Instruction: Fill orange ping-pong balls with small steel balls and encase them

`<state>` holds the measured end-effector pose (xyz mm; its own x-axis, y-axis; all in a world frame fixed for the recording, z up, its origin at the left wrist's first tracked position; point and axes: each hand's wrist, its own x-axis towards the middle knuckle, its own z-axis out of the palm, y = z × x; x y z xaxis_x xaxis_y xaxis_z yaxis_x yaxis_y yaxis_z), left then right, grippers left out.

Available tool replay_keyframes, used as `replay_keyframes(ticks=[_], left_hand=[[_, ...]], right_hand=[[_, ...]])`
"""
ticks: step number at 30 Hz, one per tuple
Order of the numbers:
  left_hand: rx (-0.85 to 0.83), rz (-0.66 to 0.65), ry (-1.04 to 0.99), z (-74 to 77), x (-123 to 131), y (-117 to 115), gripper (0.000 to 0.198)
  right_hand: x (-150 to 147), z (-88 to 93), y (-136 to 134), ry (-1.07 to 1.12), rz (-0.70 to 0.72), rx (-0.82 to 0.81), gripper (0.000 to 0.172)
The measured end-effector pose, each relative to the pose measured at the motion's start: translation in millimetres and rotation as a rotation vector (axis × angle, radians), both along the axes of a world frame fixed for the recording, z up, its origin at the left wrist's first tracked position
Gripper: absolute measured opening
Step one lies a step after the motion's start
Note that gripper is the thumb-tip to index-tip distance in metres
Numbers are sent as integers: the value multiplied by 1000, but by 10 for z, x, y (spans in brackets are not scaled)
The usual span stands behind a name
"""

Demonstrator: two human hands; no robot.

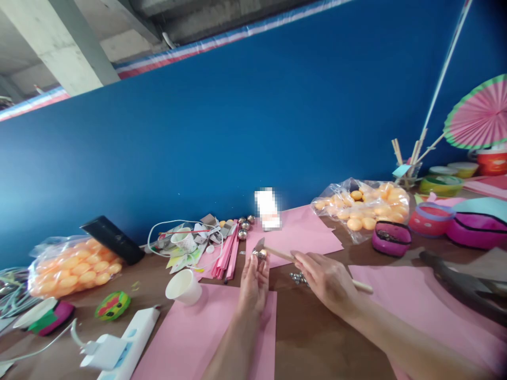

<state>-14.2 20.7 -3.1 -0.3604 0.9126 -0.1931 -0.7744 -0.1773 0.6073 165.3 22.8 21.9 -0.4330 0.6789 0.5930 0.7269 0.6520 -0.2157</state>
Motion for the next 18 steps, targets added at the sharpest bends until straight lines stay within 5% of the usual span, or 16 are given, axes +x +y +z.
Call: replay_keyframes(ticks=[18], left_hand=[[60, -76, -40, 16, 1, -14, 20]], right_hand=[[-18, -1, -1, -29, 18, -27, 25]])
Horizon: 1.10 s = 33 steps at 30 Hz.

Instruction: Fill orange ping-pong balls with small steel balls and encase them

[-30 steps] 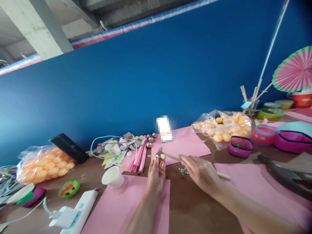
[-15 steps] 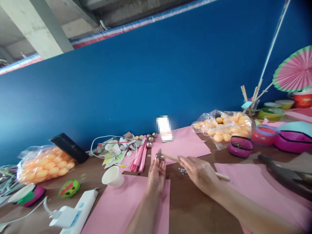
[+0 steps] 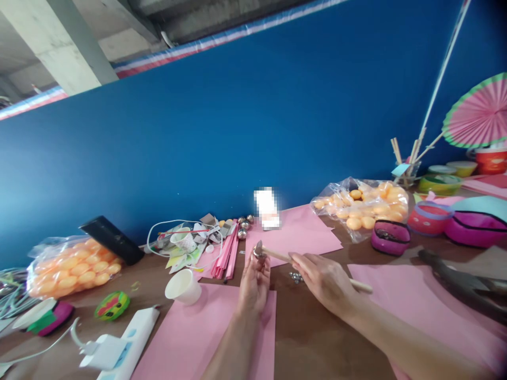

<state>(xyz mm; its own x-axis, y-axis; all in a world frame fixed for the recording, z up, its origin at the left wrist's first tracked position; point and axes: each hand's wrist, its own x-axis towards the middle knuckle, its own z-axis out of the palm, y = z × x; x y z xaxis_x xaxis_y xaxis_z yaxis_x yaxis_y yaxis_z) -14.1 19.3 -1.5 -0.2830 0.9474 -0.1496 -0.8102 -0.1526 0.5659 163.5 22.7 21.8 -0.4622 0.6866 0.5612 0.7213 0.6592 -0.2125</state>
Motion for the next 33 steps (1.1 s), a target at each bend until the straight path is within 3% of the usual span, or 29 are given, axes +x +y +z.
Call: replay_keyframes(ticks=[7, 33], left_hand=[[-55, 67, -13, -27, -20, 19, 13], [-45, 23, 11, -18, -30, 17, 17]], right_hand=[[5, 16, -10, 13, -3, 11, 25], [-10, -28, 21, 22, -16, 57, 24]])
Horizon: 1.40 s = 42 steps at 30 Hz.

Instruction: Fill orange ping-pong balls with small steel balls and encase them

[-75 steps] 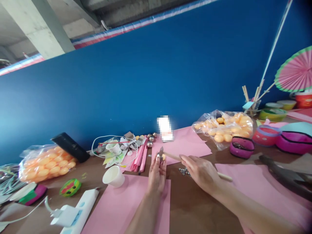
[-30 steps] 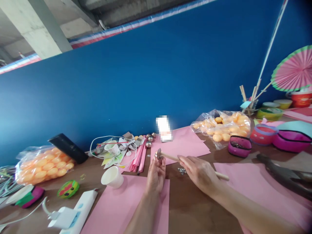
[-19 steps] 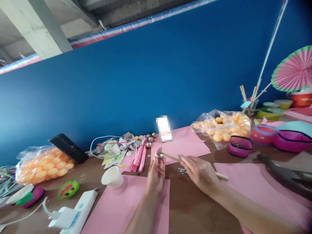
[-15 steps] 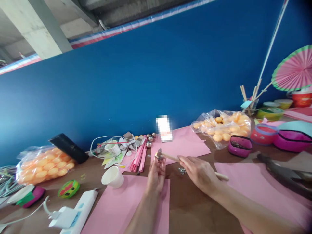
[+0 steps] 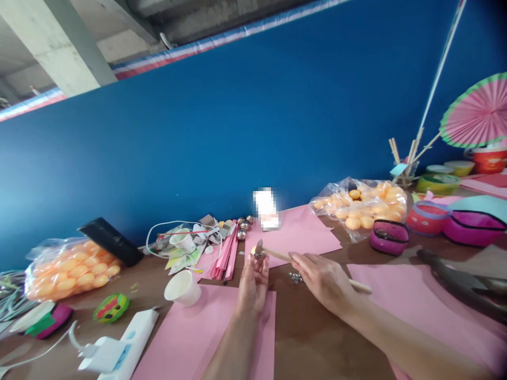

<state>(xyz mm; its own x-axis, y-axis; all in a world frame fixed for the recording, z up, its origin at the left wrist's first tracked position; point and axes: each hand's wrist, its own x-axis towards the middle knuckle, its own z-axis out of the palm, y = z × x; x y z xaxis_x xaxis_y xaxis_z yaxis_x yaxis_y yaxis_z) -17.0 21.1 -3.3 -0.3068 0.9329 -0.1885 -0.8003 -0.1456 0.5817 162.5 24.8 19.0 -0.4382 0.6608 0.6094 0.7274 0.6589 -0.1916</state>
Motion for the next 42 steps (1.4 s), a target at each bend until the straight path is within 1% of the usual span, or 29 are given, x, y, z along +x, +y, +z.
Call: replay_keyframes(ticks=[7, 14, 17, 21, 24, 28, 30, 34, 37, 42], left_hand=[[6, 4, 31, -22, -9, 6, 19], [8, 13, 39, -17, -6, 10, 15], [-4, 3, 26, 5, -8, 7, 15], [-42, 12, 0, 21, -15, 2, 15], [-72, 14, -26, 17, -21, -4, 15], [-86, 6, -51, 2, -27, -14, 15], [-72, -9, -74, 0, -33, -20, 16], [-38, -85, -139, 20, -46, -30, 19], [-52, -87, -190, 43, -51, -33, 24], [-1, -138, -242, 60, -56, -42, 30]], right_hand=[[3, 31, -15, 39, 3, -31, 25], [14, 17, -9, 56, -15, -55, 24], [16, 10, -5, 75, -20, -45, 25], [10, 18, 2, 18, -13, -46, 23], [9, 27, 3, 58, -1, -9, 25], [9, 25, 4, 42, -15, -24, 24], [9, 23, 2, 52, -9, -26, 24], [8, 24, -7, 80, -19, -26, 25], [10, 25, -8, 21, -28, -21, 24], [18, 22, -4, 60, -31, -8, 25]])
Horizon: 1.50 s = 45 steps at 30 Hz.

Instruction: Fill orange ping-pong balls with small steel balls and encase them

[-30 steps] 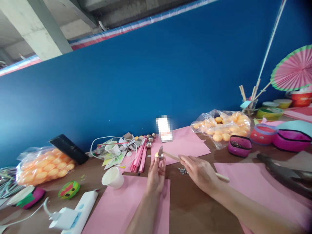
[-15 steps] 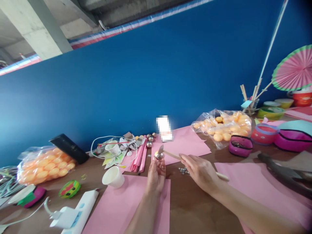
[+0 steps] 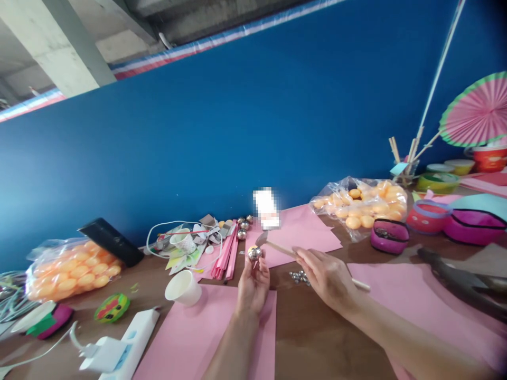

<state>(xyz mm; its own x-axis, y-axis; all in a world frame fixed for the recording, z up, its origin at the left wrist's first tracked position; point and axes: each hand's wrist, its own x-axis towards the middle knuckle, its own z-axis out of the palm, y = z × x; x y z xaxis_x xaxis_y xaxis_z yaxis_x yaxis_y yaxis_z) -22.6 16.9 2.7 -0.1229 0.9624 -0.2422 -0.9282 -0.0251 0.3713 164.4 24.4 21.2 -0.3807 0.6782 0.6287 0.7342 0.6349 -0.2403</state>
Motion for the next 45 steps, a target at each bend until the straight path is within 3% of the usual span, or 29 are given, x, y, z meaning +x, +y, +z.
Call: replay_keyframes(ticks=[9, 16, 24, 45], left_hand=[[41, -63, -31, 41, 3, -30, 28], [-16, 10, -22, 19, -8, -13, 23], [1, -25, 7, 24, 12, -23, 31], [17, 0, -20, 15, -20, -36, 29]], right_hand=[[14, -18, 15, 68, 26, 17, 27], [1, -11, -11, 25, 49, 4, 26], [-4, 20, -12, 18, 46, 1, 26], [8, 7, -6, -23, 75, 12, 25]])
